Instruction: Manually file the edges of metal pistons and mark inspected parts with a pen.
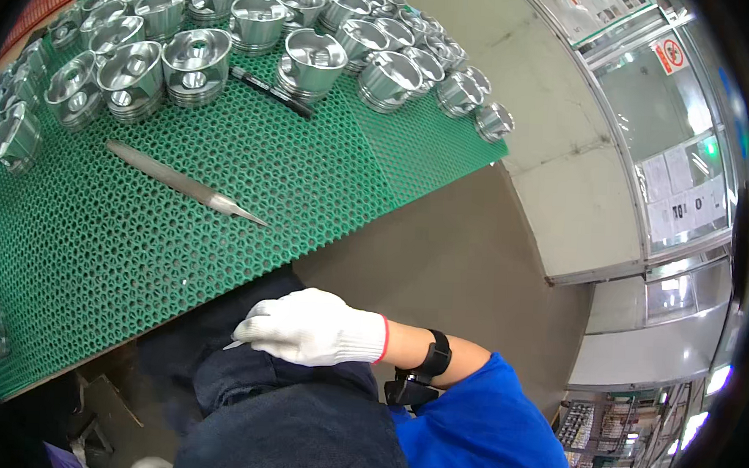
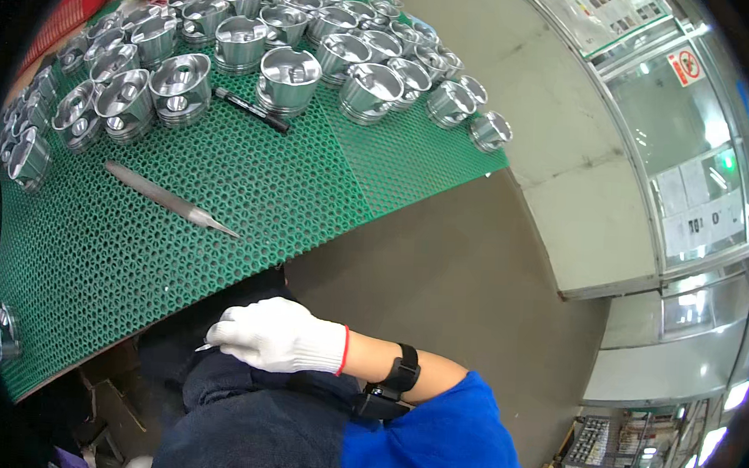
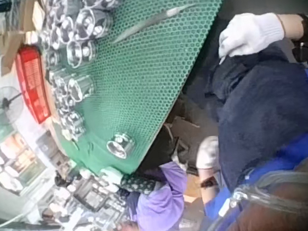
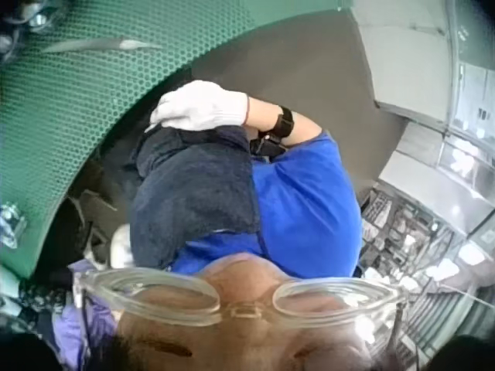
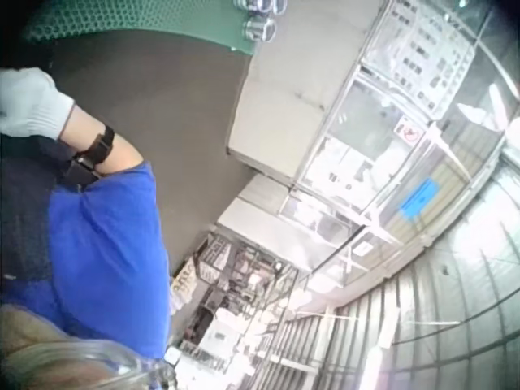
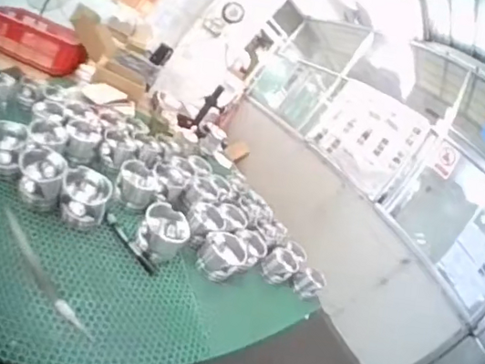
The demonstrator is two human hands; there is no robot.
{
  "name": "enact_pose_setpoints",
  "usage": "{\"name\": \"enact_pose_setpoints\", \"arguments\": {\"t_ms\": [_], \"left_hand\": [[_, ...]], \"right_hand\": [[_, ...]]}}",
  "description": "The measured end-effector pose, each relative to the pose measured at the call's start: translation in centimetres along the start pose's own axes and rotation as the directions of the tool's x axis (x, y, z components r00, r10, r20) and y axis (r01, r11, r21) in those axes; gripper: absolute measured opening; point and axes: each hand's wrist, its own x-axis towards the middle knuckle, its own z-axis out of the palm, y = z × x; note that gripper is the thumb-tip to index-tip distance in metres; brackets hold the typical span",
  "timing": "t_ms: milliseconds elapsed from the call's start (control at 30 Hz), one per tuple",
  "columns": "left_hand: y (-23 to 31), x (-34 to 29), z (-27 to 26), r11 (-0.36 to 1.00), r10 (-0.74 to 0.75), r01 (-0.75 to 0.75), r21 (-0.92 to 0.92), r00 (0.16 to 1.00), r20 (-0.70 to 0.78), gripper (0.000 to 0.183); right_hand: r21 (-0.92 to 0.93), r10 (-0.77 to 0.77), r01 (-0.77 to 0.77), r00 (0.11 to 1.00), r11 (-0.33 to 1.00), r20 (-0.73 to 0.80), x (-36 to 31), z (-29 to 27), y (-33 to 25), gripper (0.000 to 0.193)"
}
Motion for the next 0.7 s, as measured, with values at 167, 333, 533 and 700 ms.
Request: {"name": "enact_pose_setpoints", "arguments": {"t_ms": [167, 333, 533, 700], "left_hand": [[3.2, 6.9, 5.9, 0.992, -0.107, 0.116, -0.051, 0.984, 0.142, 0.036], [7.2, 12.9, 5.0, 0.989, -0.083, 0.086, -0.118, 0.996, 0.028, 0.035], [9.7, 17.1, 4.0, 0.991, -0.021, 0.017, -0.133, 0.999, -0.027, 0.035], [11.7, 17.9, 3.4, 0.987, 0.005, -0.034, -0.155, 0.983, -0.183, 0.035]], "right_hand": [[0.049, 0.091, -0.081, 0.965, 0.996, -0.246, -0.9, -5.1, 2.4, 0.026], [0.346, 0.516, -0.386, 0.568, 0.855, -0.641, -6.3, -14.3, 8.6, 0.032], [0.463, 0.562, -0.529, 0.031, 0.711, -0.826, -14.2, -22.7, 19.9, 0.043], [0.359, 0.483, -0.692, -0.018, 0.626, -0.876, -16.2, -27.5, 26.4, 0.049]]}}
